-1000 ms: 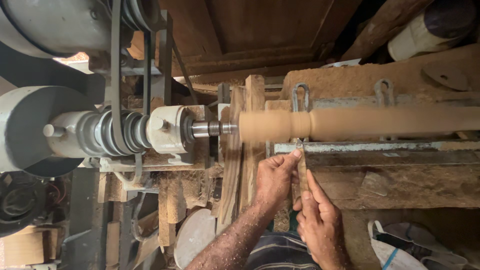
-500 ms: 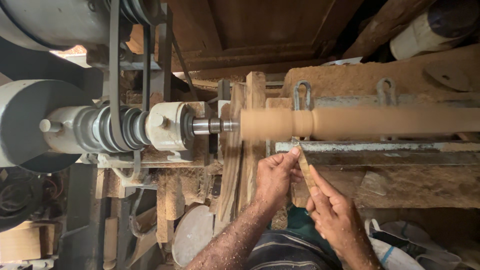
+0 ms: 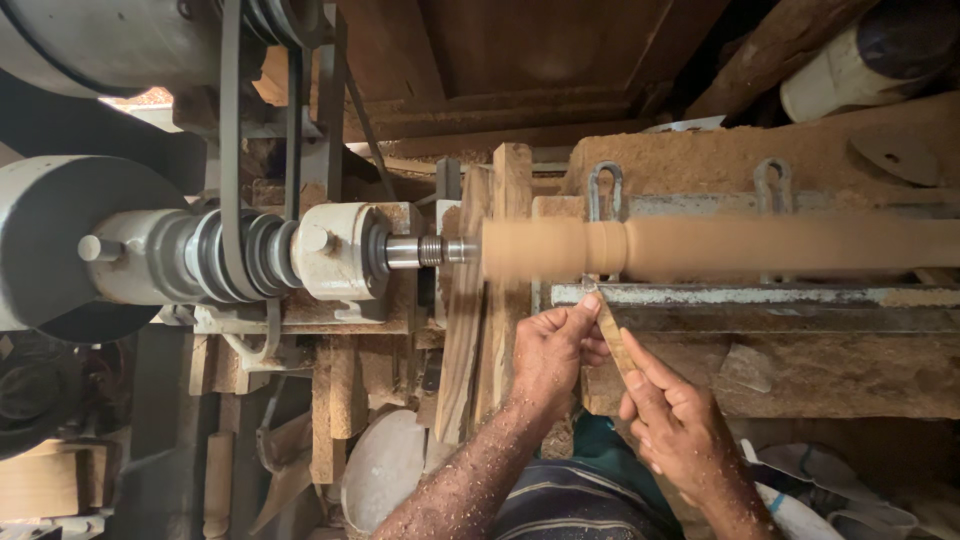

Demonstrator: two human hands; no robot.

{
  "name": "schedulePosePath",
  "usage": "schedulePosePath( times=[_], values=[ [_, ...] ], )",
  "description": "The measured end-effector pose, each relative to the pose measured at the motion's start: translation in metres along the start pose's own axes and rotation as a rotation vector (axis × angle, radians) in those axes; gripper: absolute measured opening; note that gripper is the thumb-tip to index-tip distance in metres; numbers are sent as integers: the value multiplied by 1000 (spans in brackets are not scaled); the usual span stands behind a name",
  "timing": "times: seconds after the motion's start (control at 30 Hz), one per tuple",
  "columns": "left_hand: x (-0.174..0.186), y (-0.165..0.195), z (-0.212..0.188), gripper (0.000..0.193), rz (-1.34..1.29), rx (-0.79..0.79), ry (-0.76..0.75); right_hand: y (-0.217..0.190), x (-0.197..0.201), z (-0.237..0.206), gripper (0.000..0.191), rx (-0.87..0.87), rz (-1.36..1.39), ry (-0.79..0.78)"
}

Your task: The person uses a wooden chisel to shape a cylindrical wooden blank mounted on a lathe. They repeatedly apply the tool to the spinning wood, removing shavings and forming a tapered profile along the length of the piece.

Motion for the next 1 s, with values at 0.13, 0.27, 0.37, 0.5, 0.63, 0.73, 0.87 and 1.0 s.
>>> schedulePosePath(
  times=[0.13, 0.27, 0.37, 0.5, 0.63, 0.73, 0.87, 1.0],
  values=[
    [0, 1, -3, 35, -6, 1, 10, -2, -6, -6, 55, 11, 46, 17],
    [-3, 1, -3, 34, -34, 2, 14, -2, -14, -14, 55, 47, 94, 43],
    [-4, 0, -3, 31, -66, 10, 24, 3, -22, -19, 54, 18, 155, 118],
    [-4, 1, -3, 31, -5, -4, 41, 4, -33, -23, 55, 67, 165, 155],
    [-3, 4, -4, 33, 76, -12, 45, 4, -37, -25, 54, 42, 183, 164],
    [-5, 4, -4, 32, 9, -14, 23, 3, -32, -23, 54, 44, 151, 156],
    [-4, 2, -4, 31, 23, -18, 16, 4, -16, -18, 55, 33, 110, 96],
    [-1, -1, -2, 29, -17, -24, -67, 2, 3, -9, 58, 65, -38, 4]
  ],
)
Point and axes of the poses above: each hand's wrist, its own z-axis towards the middle knuckle, its own x-axis out of the back of the hand, y = z × x, the point moved 3 cm from there along z, towards the middle knuckle, and after that the axes turned 3 degrees about y, right-handed, at the moved point
